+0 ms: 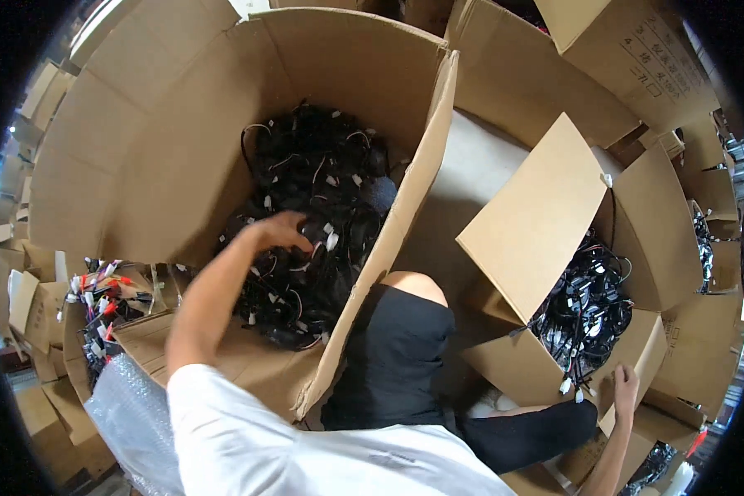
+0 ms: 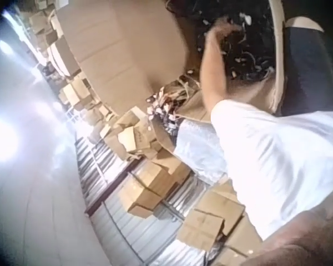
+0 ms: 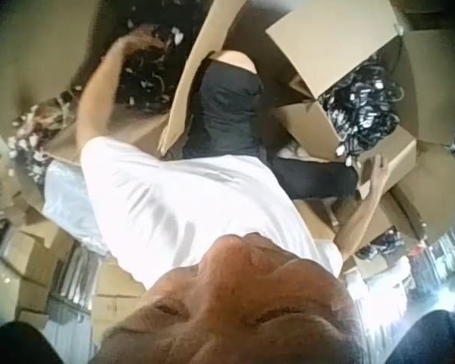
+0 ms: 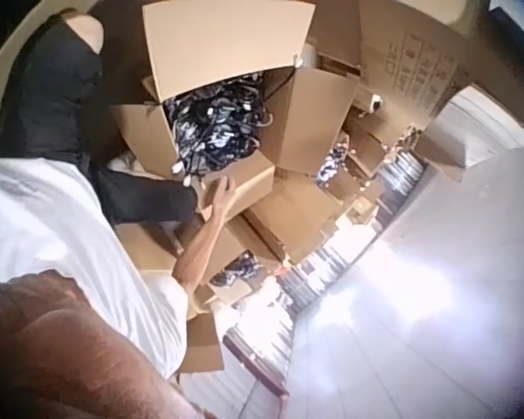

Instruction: The person packs black electronic components by hand from a bulk container into a shipping box lined with bubble wrap.

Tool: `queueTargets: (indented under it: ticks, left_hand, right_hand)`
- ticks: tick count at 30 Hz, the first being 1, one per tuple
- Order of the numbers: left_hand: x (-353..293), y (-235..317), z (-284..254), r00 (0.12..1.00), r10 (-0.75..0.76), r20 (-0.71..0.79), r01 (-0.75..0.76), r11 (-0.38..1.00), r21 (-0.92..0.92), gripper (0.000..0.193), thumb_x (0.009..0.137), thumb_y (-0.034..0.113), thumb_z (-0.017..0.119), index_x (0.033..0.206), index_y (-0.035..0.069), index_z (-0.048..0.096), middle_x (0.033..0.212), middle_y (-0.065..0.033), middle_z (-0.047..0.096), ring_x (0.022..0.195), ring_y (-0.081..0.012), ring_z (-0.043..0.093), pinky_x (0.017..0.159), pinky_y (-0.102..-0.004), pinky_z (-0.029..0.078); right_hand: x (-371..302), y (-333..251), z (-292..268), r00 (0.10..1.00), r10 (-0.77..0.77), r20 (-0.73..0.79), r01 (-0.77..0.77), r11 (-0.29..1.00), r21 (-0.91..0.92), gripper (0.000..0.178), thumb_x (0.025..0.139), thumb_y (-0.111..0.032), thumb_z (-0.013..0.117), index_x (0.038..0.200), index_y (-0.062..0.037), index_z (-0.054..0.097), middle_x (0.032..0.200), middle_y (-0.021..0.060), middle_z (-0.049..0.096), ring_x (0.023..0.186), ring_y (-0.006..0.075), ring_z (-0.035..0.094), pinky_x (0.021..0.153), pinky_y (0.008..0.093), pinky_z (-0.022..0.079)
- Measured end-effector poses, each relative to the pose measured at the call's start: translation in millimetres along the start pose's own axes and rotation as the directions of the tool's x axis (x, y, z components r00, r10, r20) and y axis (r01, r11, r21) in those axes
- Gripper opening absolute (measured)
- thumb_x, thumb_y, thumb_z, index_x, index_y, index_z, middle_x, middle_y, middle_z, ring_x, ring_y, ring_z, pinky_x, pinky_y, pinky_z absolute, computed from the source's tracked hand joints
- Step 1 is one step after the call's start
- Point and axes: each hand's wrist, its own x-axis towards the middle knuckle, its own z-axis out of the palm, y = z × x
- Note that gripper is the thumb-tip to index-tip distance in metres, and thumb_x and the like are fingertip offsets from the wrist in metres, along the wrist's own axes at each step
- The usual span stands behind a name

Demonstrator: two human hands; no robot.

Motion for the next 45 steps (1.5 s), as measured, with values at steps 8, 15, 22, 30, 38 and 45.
queueTargets:
  ticks: [8, 15, 22, 30, 38, 45]
  left_hand:
    - [-179, 181, -101, 0.672, 0.644, -0.365, -0.741, 0.598, -0.306, 0.065, 0.072, 0.019, 0.082, 0.127, -0.006, 0.056, 0.111, -0.0062, 0.066, 0.097, -0.0115, 0.062, 0.089, -0.0264, 0.051]
    - [-204, 213, -47, 0.605, 0.692, -0.394, -0.779, 0.411, -0.474, 0.056, 0.084, 0.023, 0.079, 0.129, -0.003, 0.056, 0.108, -0.0051, 0.066, 0.094, -0.0121, 0.063, 0.083, -0.03, 0.054]
    - [-134, 38, 62, 0.763, -0.139, 0.631, -0.435, 0.612, 0.66, 0.088, 0.07, 0.042, 0.084, 0.137, -0.005, 0.051, 0.123, -0.0242, 0.063, 0.114, -0.0385, 0.063, 0.095, -0.0445, 0.052]
    - [-130, -26, 57, 0.924, 0.363, -0.12, -0.373, 0.925, -0.073, 0.038, 0.085, 0.018, 0.072, 0.118, 0.0, 0.064, 0.11, -0.0149, 0.07, 0.097, -0.0194, 0.067, 0.085, -0.0325, 0.053]
    - [-206, 237, -18, 0.626, 0.431, -0.649, -0.776, 0.269, -0.57, 0.041, 0.096, 0.018, 0.07, 0.128, -0.004, 0.058, 0.116, -0.0091, 0.068, 0.104, -0.015, 0.065, 0.092, -0.031, 0.053]
    - [-226, 380, 113, 0.563, 0.608, -0.56, -0.796, 0.215, -0.566, 0.057, 0.108, 0.045, 0.034, 0.137, 0.0, 0.051, 0.128, -0.0117, 0.063, 0.115, -0.0192, 0.062, 0.101, -0.0343, 0.051]
  right_hand:
    - [-57, -359, 65, 0.764, -0.642, 0.068, 0.475, 0.63, 0.614, 0.045, 0.1, -0.014, 0.056, 0.139, 0.0079, 0.049, 0.136, 0.021, 0.058, 0.125, 0.0275, 0.059, 0.109, 0.0375, 0.044]
    - [-113, -506, 121, 0.621, -0.781, -0.061, 0.386, 0.237, 0.891, 0.071, 0.083, -0.025, 0.082, 0.137, 0.0043, 0.047, 0.122, 0.011, 0.062, 0.109, 0.0173, 0.06, 0.102, 0.0317, 0.045]
    - [-91, -394, 71, 0.822, -0.552, -0.143, 0.199, 0.042, 0.979, 0.052, 0.097, -0.03, 0.065, 0.138, -0.0008, 0.049, 0.131, 0.0116, 0.062, 0.114, 0.0224, 0.064, 0.102, 0.0388, 0.051]
    - [-78, -299, 28, 0.925, -0.332, -0.184, 0.154, -0.114, 0.982, 0.037, 0.103, -0.038, 0.054, 0.128, -0.0113, 0.06, 0.118, 0.0031, 0.069, 0.105, 0.0165, 0.067, 0.087, 0.0335, 0.057]
    - [-130, -336, 29, 0.877, -0.429, -0.215, 0.158, -0.164, 0.974, 0.049, 0.099, -0.018, 0.06, 0.143, -0.0014, 0.046, 0.129, 0.0105, 0.062, 0.118, 0.0208, 0.06, 0.103, 0.0365, 0.049]
    - [-129, -367, 30, 0.818, -0.455, -0.352, 0.282, -0.216, 0.935, 0.04, 0.106, -0.021, 0.051, 0.138, 0.0008, 0.048, 0.129, 0.0095, 0.059, 0.117, 0.0146, 0.057, 0.103, 0.0313, 0.047]
